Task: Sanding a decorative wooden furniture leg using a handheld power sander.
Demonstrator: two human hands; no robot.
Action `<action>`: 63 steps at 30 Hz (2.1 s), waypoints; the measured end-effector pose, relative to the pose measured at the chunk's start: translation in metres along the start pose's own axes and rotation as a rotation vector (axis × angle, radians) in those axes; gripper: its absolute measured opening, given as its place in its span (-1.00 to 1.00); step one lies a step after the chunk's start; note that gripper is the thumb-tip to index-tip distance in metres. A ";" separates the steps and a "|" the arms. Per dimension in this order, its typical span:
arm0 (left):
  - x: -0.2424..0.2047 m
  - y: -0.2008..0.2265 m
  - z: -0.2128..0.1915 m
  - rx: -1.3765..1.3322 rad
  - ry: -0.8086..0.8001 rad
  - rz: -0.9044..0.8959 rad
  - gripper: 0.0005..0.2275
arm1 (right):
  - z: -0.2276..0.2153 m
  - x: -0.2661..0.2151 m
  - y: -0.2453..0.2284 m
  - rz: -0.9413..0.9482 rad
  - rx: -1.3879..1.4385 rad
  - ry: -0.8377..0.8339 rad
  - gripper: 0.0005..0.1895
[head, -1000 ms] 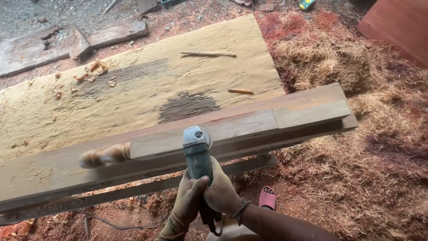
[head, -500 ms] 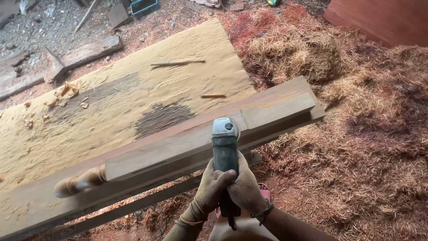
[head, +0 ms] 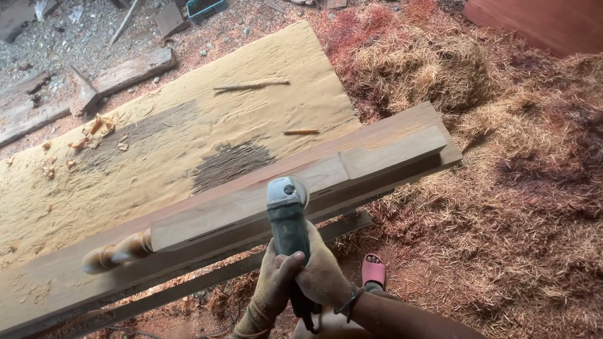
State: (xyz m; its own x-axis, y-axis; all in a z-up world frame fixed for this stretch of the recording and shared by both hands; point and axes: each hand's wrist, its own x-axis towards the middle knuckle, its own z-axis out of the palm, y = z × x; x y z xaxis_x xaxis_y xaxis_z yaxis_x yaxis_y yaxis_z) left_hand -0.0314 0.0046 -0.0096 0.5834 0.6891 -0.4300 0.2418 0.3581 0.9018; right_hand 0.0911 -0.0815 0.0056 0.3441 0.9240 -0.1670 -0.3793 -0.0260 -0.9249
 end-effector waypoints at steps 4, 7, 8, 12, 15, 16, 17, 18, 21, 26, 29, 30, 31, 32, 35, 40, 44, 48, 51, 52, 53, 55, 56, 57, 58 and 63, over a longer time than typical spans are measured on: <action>0.006 0.002 0.024 -0.031 -0.066 -0.016 -0.26 | -0.017 -0.005 -0.002 0.050 -0.060 0.076 -0.09; 0.013 0.004 0.035 -0.107 -0.153 -0.023 -0.27 | -0.026 -0.006 0.000 0.009 -0.108 0.139 -0.13; 0.015 0.003 0.037 -0.128 -0.196 -0.011 -0.27 | -0.028 -0.006 0.002 -0.019 -0.129 0.165 -0.15; 0.006 0.010 0.029 -0.136 -0.191 -0.048 -0.27 | -0.017 -0.008 -0.004 0.014 -0.127 0.159 -0.14; -0.004 0.007 0.009 -0.137 -0.134 -0.043 -0.26 | -0.001 -0.005 0.001 0.018 -0.066 0.081 -0.11; -0.007 0.005 0.001 -0.098 -0.076 -0.086 -0.26 | 0.005 -0.004 0.001 0.028 -0.057 0.052 -0.08; -0.010 0.003 -0.005 -0.060 -0.021 -0.129 -0.25 | 0.010 -0.002 0.000 0.038 -0.050 0.024 -0.05; -0.012 0.002 -0.007 -0.062 -0.020 -0.128 -0.25 | 0.012 -0.002 0.000 0.038 -0.051 0.022 -0.05; -0.013 0.002 -0.009 -0.067 -0.009 -0.001 -0.27 | 0.014 -0.001 0.000 0.057 -0.060 -0.013 -0.04; 0.000 -0.002 0.009 0.006 -0.008 -0.018 -0.26 | -0.006 -0.002 -0.003 0.031 -0.027 0.016 -0.06; 0.009 0.005 0.030 0.060 -0.046 -0.019 -0.25 | -0.024 -0.006 -0.007 0.049 -0.036 0.079 -0.09; 0.011 0.006 0.037 0.065 -0.051 -0.020 -0.25 | -0.029 -0.007 -0.008 0.047 -0.032 0.084 -0.09; 0.014 0.007 0.044 0.057 -0.089 -0.008 -0.26 | -0.034 -0.008 -0.009 0.043 -0.058 0.121 -0.11; 0.017 0.009 0.050 0.050 -0.127 0.004 -0.27 | -0.039 -0.009 -0.010 0.039 -0.085 0.159 -0.13; 0.022 0.010 0.063 -0.081 -0.206 -0.054 -0.28 | -0.049 -0.011 -0.005 0.016 -0.122 0.223 -0.13; 0.017 0.011 0.058 -0.099 -0.202 -0.045 -0.29 | -0.045 -0.012 -0.010 0.033 -0.078 0.201 -0.11; 0.010 -0.003 0.035 0.001 -0.092 -0.044 -0.27 | -0.032 -0.010 -0.007 0.008 -0.012 0.102 -0.11; 0.012 -0.002 0.037 0.002 -0.048 -0.019 -0.24 | -0.035 -0.008 -0.008 0.008 -0.011 0.074 -0.11; 0.016 0.005 0.052 0.030 -0.072 -0.014 -0.27 | -0.046 -0.009 -0.009 0.038 -0.003 0.092 -0.10; 0.017 0.010 0.059 0.012 -0.109 -0.013 -0.29 | -0.050 -0.010 -0.007 0.034 -0.031 0.121 -0.10; 0.018 0.016 0.066 -0.005 -0.147 -0.010 -0.30 | -0.054 -0.009 -0.005 0.028 -0.057 0.152 -0.10; 0.020 0.017 0.069 -0.029 -0.178 -0.019 -0.30 | -0.055 -0.009 -0.006 0.013 -0.077 0.173 -0.11; 0.021 0.017 0.071 -0.054 -0.207 -0.030 -0.30 | -0.056 -0.009 -0.006 0.001 -0.097 0.195 -0.12; 0.022 0.013 0.065 -0.050 -0.211 -0.029 -0.30 | -0.054 -0.008 -0.008 -0.003 -0.095 0.199 -0.12; 0.023 0.009 0.060 -0.030 -0.201 -0.017 -0.30 | -0.052 -0.007 -0.009 0.016 -0.078 0.184 -0.11; 0.013 0.000 0.029 0.031 -0.134 0.010 -0.29 | -0.028 -0.002 -0.002 0.044 -0.007 0.100 -0.08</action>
State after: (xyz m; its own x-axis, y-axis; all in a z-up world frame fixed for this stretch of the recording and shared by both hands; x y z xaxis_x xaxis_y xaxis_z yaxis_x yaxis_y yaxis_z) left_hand -0.0015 -0.0044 -0.0144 0.6837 0.6017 -0.4129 0.2577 0.3303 0.9080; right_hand 0.1150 -0.0940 -0.0016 0.4113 0.8791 -0.2409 -0.3899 -0.0692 -0.9182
